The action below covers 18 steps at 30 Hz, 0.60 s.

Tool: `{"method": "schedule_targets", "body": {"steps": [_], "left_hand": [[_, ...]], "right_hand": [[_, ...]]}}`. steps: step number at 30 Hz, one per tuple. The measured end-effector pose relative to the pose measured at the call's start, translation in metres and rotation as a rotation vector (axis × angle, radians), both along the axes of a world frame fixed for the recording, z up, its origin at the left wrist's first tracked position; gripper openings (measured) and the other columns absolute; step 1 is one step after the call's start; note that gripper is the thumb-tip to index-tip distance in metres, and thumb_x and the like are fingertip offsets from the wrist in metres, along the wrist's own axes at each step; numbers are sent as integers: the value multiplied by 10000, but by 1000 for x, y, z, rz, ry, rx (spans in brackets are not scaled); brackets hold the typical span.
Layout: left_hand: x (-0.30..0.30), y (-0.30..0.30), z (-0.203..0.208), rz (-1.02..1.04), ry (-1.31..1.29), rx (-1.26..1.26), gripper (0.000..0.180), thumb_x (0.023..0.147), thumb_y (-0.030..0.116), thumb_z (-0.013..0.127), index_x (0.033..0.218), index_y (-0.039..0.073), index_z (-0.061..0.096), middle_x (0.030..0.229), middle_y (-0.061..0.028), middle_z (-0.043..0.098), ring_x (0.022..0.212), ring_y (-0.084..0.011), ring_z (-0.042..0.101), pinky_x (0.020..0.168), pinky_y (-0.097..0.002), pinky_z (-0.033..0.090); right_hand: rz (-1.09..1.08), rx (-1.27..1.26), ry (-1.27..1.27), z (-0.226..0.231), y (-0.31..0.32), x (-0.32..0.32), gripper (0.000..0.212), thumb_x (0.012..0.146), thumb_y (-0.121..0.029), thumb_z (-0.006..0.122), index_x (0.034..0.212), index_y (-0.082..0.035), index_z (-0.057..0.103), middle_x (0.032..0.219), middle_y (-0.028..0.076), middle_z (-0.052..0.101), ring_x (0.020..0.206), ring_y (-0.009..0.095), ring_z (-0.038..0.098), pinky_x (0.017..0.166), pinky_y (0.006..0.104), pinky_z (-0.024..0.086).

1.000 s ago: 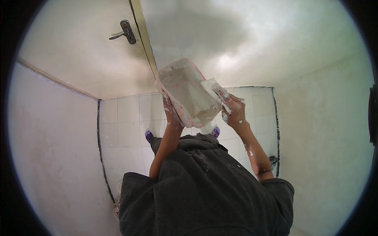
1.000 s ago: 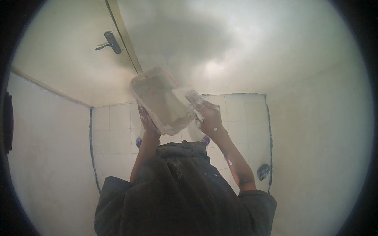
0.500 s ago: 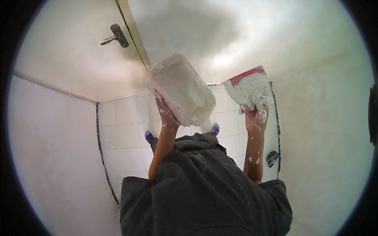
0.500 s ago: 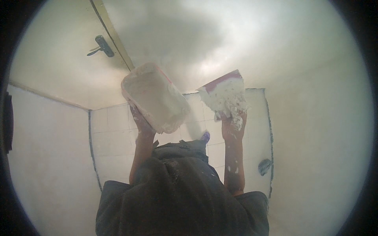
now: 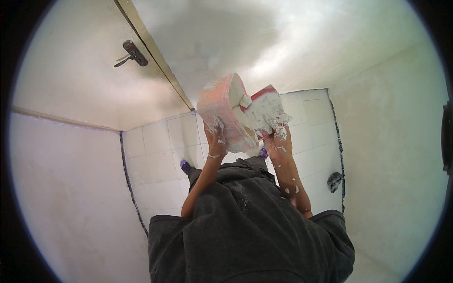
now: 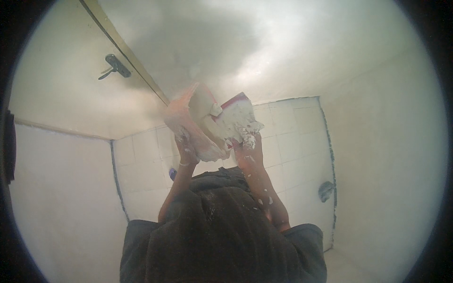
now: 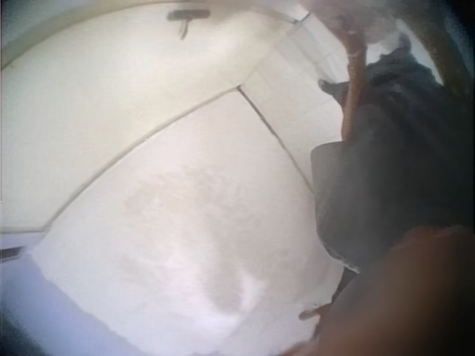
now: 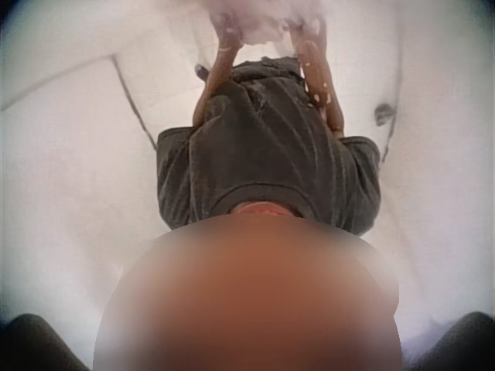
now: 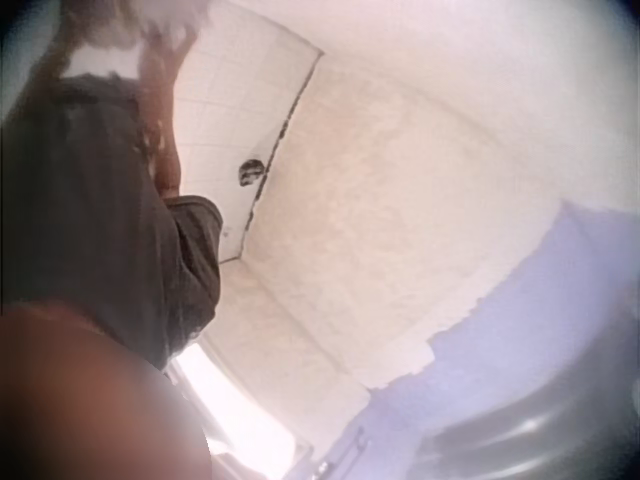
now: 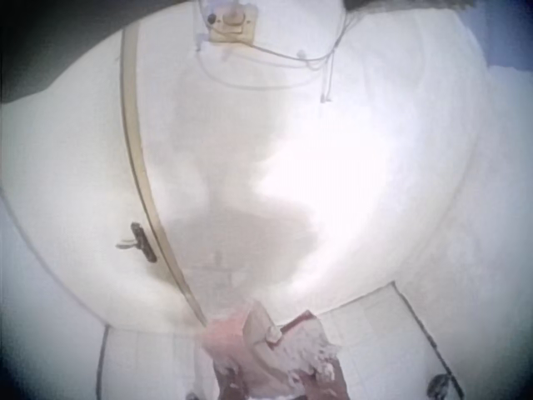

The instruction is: The person applies plaster to the ceiling using a trowel and a container. They repeatedly scoop plaster from the container and spread it across the ceiling surface in a tiled room.

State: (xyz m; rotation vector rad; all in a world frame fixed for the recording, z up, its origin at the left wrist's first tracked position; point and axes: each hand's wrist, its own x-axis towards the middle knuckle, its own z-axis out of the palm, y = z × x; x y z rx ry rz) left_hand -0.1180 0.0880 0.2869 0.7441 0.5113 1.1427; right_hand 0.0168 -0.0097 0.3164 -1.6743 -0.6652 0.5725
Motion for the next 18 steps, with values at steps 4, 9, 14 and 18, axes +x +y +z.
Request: {"method": "schedule_targets", "body": {"steps": [4, 9, 14, 18], "left_hand": [[2, -3, 14, -40, -28, -32, 680, 767, 307, 581, 1259, 28, 203, 1203, -98, 353, 1102, -192, 358, 928, -335, 303], [10, -17, 11, -36, -7, -69, 633, 771, 251, 586, 1246, 26, 234, 1176, -84, 383, 1072, -182, 390, 892, -313, 339], [-1, -3, 6, -102, 5, 2, 623, 775, 227, 579, 1255, 45, 227, 1132, -60, 411, 1005, -150, 435, 818, -278, 394], [-12, -10, -12, -17, 49, -76, 604, 766, 190, 585, 1244, 53, 242, 1089, -37, 421, 883, -95, 458, 698, -211, 421]], "right_hand": [[33, 275, 559, 19, 10, -5, 405, 756, -25, 541, 1102, 14, 334, 1053, 140, 443, 989, 227, 477, 769, 309, 440], [-74, 364, 898, 55, 39, -2, 396, 762, -3, 508, 1116, -28, 332, 1059, 129, 445, 956, 221, 484, 726, 329, 455], [-17, 378, 924, 41, 52, 0, 359, 777, -45, 490, 1110, -41, 356, 1066, 121, 455, 909, 211, 493, 691, 324, 449], [-13, 83, 769, 15, 47, 0, 378, 759, -87, 529, 1115, -46, 407, 1072, 113, 488, 941, 240, 510, 703, 345, 487]]}}
